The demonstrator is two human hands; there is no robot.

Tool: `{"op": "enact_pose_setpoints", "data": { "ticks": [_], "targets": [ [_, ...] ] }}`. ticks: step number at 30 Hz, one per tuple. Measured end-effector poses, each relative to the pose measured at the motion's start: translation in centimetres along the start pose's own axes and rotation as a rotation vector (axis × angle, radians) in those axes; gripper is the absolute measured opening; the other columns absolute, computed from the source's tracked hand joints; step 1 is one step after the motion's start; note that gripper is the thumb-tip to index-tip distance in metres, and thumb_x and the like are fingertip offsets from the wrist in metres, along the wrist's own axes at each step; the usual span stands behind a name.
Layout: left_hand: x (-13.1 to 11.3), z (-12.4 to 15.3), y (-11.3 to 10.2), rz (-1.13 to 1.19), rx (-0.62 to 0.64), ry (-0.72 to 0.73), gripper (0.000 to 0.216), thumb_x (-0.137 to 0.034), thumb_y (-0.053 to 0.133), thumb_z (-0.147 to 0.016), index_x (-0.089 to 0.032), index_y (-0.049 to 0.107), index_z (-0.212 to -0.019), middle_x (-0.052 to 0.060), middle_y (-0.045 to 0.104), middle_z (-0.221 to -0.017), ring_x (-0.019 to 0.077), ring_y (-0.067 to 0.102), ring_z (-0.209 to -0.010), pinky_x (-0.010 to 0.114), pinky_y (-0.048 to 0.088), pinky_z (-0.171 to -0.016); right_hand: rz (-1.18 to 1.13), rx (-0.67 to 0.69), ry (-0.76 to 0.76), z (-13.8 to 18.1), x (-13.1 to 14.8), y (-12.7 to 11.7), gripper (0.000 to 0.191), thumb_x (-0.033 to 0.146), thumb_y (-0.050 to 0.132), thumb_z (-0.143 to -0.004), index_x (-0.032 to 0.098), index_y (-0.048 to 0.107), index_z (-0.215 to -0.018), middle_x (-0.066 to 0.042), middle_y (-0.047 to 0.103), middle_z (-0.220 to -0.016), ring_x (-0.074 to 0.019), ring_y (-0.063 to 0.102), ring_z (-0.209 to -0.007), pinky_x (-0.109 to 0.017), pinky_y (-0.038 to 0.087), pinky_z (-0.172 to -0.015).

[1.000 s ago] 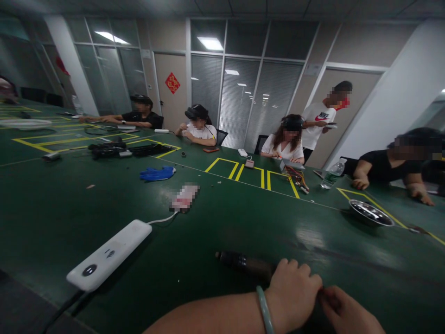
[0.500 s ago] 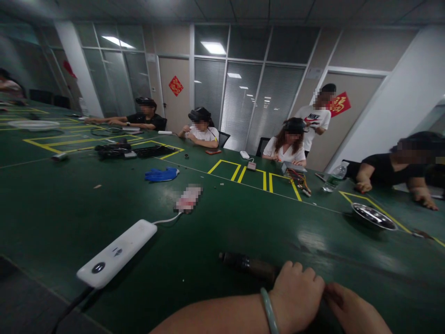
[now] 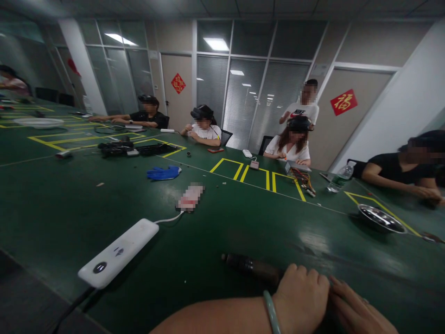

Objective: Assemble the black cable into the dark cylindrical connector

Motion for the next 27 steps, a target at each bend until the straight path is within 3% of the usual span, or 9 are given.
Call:
{"op": "enact_pose_setpoints", "data": {
  "ticks": [3,7,12,15,18,22,27],
  "targets": [
    [-0.1,0.1,-0.5,-0.007,-0.006,0.011,0.014,-0.021,0.041,-0.092,-0.014,0.050,-0.100,0.006,0.060,-0.088,0.0203,0.057,-0.075,0.035,0.043,-0.065,-0.011,0.022,0.020,-0.2,0.0,0.6,0.040,0.023,0.052,-0.082,0.030,0.063,-0.119,-0.002,0.047,-0.140,-0.0232,0.056,-0.116,-0.029,0.051,-0.093],
    [-0.2,0.2,-0.8,-0.027,0.009,0.015,0.011,-0.022,0.040,-0.092,-0.016,0.050,-0.094,0.004,0.060,-0.087,0.0199,0.056,-0.075,0.034,0.043,-0.066,0.001,-0.012,0.013,-0.4,0.3,1.0,0.038,0.019,0.049,-0.084,0.024,0.059,-0.121,-0.006,0.062,-0.124,-0.0219,0.060,-0.111,-0.029,0.050,-0.093],
    [-0.6,0.3,-0.7,-0.060,0.036,0.041,0.012,-0.020,0.039,-0.093,-0.017,0.050,-0.095,0.004,0.060,-0.089,0.0189,0.057,-0.079,0.033,0.043,-0.069,-0.080,-0.024,0.043,-1.1,1.2,0.4,0.024,0.015,0.045,-0.086,0.021,0.060,-0.104,-0.008,0.067,-0.107,-0.0202,0.064,-0.096,-0.032,0.051,-0.085],
    [-1.1,0.5,-1.1,-0.074,0.061,0.075,0.014,-0.028,0.046,-0.092,-0.016,0.052,-0.097,0.005,0.061,-0.091,0.0191,0.058,-0.088,0.035,0.044,-0.081,-0.108,-0.033,0.077,-1.7,1.9,-0.4,0.020,0.013,0.043,-0.085,0.021,0.059,-0.094,-0.007,0.066,-0.098,-0.0199,0.063,-0.089,-0.032,0.051,-0.079],
    [-2.1,1.1,-2.9,-0.083,0.023,0.182,0.024,-0.034,0.051,-0.090,-0.015,0.054,-0.105,0.007,0.062,-0.106,0.0204,0.052,-0.108,0.038,0.032,-0.103,-0.115,-0.063,0.129,-1.8,1.7,-1.2,0.020,0.013,0.040,-0.086,0.020,0.058,-0.091,-0.007,0.065,-0.092,-0.0195,0.062,-0.084,-0.033,0.048,-0.077],
    [-2.6,2.7,-5.7,-0.036,-0.020,0.252,0.034,-0.033,0.048,-0.091,-0.016,0.050,-0.121,0.007,0.054,-0.128,0.0200,0.039,-0.128,0.037,0.019,-0.114,-0.108,-0.085,0.251,0.7,-1.5,-2.2,0.020,0.026,0.038,-0.092,0.022,0.057,-0.096,-0.007,0.064,-0.094,-0.0201,0.061,-0.087,-0.034,0.045,-0.078],
    [-0.8,4.4,-5.8,0.033,0.067,0.173,0.044,-0.040,0.044,-0.092,-0.021,0.044,-0.132,0.005,0.047,-0.139,0.0204,0.036,-0.133,0.039,0.020,-0.114,-0.028,-0.044,0.635,9.5,-8.6,-2.9,0.027,0.037,0.035,-0.091,0.022,0.056,-0.087,-0.009,0.064,-0.088,-0.0231,0.063,-0.075,-0.036,0.043,-0.068]
  ]
}}
Point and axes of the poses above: each hand's wrist, its own z-axis away from the middle knuckle, its own y-axis out of the palm, x = y × z, the point moved 8 cm from there along -z, towards the middle knuckle
